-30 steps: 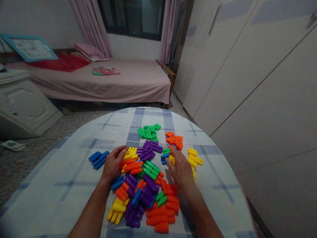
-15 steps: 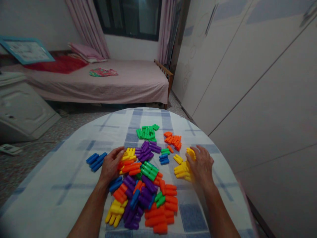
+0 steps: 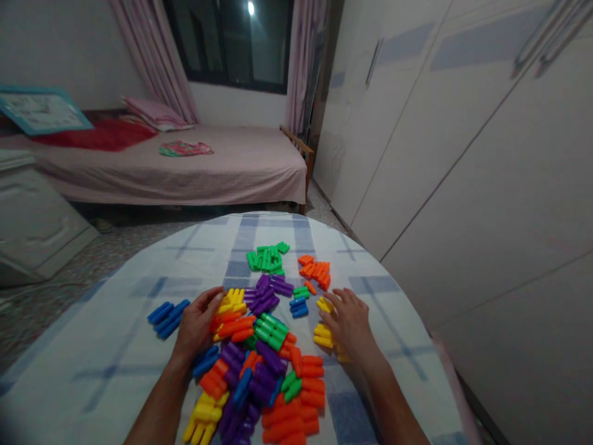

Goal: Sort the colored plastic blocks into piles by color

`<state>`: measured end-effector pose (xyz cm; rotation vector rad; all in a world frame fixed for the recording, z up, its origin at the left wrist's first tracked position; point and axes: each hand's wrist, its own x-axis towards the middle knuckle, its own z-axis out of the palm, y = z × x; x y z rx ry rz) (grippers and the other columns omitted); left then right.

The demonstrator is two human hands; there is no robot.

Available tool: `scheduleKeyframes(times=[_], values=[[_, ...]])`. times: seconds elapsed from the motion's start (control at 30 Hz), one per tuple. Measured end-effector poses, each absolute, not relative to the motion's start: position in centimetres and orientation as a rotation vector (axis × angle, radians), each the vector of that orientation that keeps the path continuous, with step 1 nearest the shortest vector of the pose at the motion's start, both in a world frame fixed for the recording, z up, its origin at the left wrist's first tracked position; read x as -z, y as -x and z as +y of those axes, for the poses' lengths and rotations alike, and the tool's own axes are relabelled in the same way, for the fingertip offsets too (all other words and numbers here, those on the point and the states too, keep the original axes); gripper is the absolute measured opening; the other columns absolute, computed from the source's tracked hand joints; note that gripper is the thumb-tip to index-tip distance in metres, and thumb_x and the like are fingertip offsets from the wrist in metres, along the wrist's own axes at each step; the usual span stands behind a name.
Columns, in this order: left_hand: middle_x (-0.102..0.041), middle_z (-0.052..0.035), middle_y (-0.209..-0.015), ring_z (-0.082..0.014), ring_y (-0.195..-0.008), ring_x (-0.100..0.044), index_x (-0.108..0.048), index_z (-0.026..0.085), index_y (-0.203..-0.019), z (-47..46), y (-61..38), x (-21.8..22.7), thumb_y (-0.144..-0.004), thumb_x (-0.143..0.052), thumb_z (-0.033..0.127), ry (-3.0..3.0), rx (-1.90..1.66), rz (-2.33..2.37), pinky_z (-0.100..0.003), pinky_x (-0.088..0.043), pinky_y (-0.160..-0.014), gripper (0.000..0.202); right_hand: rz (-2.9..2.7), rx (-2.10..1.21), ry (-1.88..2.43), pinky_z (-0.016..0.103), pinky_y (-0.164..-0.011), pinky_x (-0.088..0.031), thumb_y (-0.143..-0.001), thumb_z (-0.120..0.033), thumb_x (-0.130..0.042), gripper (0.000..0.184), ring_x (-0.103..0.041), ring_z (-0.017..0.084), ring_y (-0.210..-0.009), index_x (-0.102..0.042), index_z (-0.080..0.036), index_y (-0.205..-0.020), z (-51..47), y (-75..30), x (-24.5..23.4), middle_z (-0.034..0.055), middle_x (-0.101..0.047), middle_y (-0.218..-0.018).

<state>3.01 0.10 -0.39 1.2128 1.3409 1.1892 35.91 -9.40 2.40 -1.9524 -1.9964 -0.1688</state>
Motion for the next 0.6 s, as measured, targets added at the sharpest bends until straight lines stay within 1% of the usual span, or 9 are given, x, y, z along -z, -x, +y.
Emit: scheduleKeyframes(times=[0.03, 0.13, 0.2, 0.27, 0.33, 0.4, 0.53, 0.6], values=[[-0.069, -0.0113, -0.105, -0.0248, -0.092, -0.065, -0.064, 0.013, -0.107, 0.2, -3.0, 0.4, -0.072, -0.063, 0.055, -1.217, -1.187, 1.342, -0.036, -0.051, -0.082, 0.055, -2.019, 0.147, 1.942, 0.041, -0.089, -0.042, -0.088, -0.040, -0.048, 0.031, -0.055, 0.025, -0.109, -0.063, -0.026, -0.111, -9.1, -35.4, -2.6, 0.0074, -0.063, -0.114], [-0.069, -0.0116, -0.105, -0.0249, -0.092, -0.065, -0.064, 0.013, -0.107, 0.5, -2.9, 0.7, -0.073, -0.062, 0.055, -1.247, -1.181, 1.332, -0.036, -0.051, -0.082, 0.054, -2.018, 0.087, 1.930, 0.040, -0.087, -0.042, -0.089, -0.037, -0.048, 0.024, -0.058, 0.022, -0.102, -0.066, -0.025, -0.100, -9.0, -34.3, -3.1, 0.0062, -0.065, -0.106], [-0.069, -0.0116, -0.105, -0.0250, -0.092, -0.065, -0.064, 0.013, -0.107, 0.7, -2.8, 1.0, -0.074, -0.061, 0.055, -1.286, -1.178, 1.338, -0.037, -0.050, -0.084, 0.054, -1.938, 0.115, 1.900, 0.040, -0.089, -0.042, -0.089, -0.036, -0.047, 0.024, -0.057, 0.023, -0.105, -0.066, -0.024, -0.098, -10.0, -33.9, -3.3, 0.0071, -0.065, -0.107], [-0.069, -0.0115, -0.103, -0.0253, -0.093, -0.065, -0.065, 0.013, -0.106, 0.8, -2.8, 1.2, -0.074, -0.060, 0.055, -1.320, -1.186, 1.357, -0.037, -0.050, -0.085, 0.053, -1.814, 0.154, 1.865, 0.041, -0.092, -0.042, -0.090, -0.035, -0.044, 0.027, -0.054, 0.024, -0.110, -0.065, -0.023, -0.102, -11.8, -33.7, -3.0, 0.0085, -0.062, -0.112], [-0.070, -0.0115, -0.102, -0.0257, -0.093, -0.065, -0.065, 0.012, -0.104, 0.9, -2.7, 1.4, -0.073, -0.060, 0.055, -1.354, -1.197, 1.368, -0.037, -0.049, -0.086, 0.053, -1.672, 0.187, 1.856, 0.042, -0.092, -0.043, -0.091, -0.035, -0.042, 0.028, -0.053, 0.024, -0.111, -0.062, -0.022, -0.106, -14.1, -33.5, -2.0, 0.0095, -0.060, -0.115], [-0.070, -0.0116, -0.101, -0.0258, -0.093, -0.065, -0.066, 0.012, -0.103, 1.0, -2.6, 1.5, -0.073, -0.058, 0.055, -1.390, -1.212, 1.355, -0.038, -0.050, -0.086, 0.053, -1.555, 0.241, 1.857, 0.043, -0.092, -0.043, -0.090, -0.035, -0.043, 0.029, -0.053, 0.025, -0.111, -0.060, -0.021, -0.109, -16.4, -33.3, -0.4, 0.0106, -0.059, -0.116], [-0.071, -0.0114, -0.099, -0.0252, -0.092, -0.066, -0.065, 0.012, -0.102, 1.0, -2.5, 1.5, -0.077, -0.049, 0.053, -1.511, -1.225, 1.395, -0.037, -0.051, -0.084, 0.051, -1.421, 0.333, 1.848, 0.046, -0.097, -0.041, -0.089, -0.035, -0.044, 0.036, -0.048, 0.027, -0.117, -0.053, -0.017, -0.119, -19.0, -33.3, 2.8, 0.0143, -0.054, -0.123], [-0.071, -0.0118, -0.100, -0.0255, -0.095, -0.065, -0.065, 0.013, -0.101, 0.8, -2.7, 1.1, -0.079, -0.045, 0.050, -1.589, -1.208, 1.463, -0.037, -0.050, -0.087, 0.048, -1.353, 0.311, 1.860, 0.047, -0.097, -0.042, -0.088, -0.035, -0.042, 0.039, -0.048, 0.028, -0.116, -0.051, -0.014, -0.121, -19.1, -33.5, 3.5, 0.0165, -0.053, -0.123]])
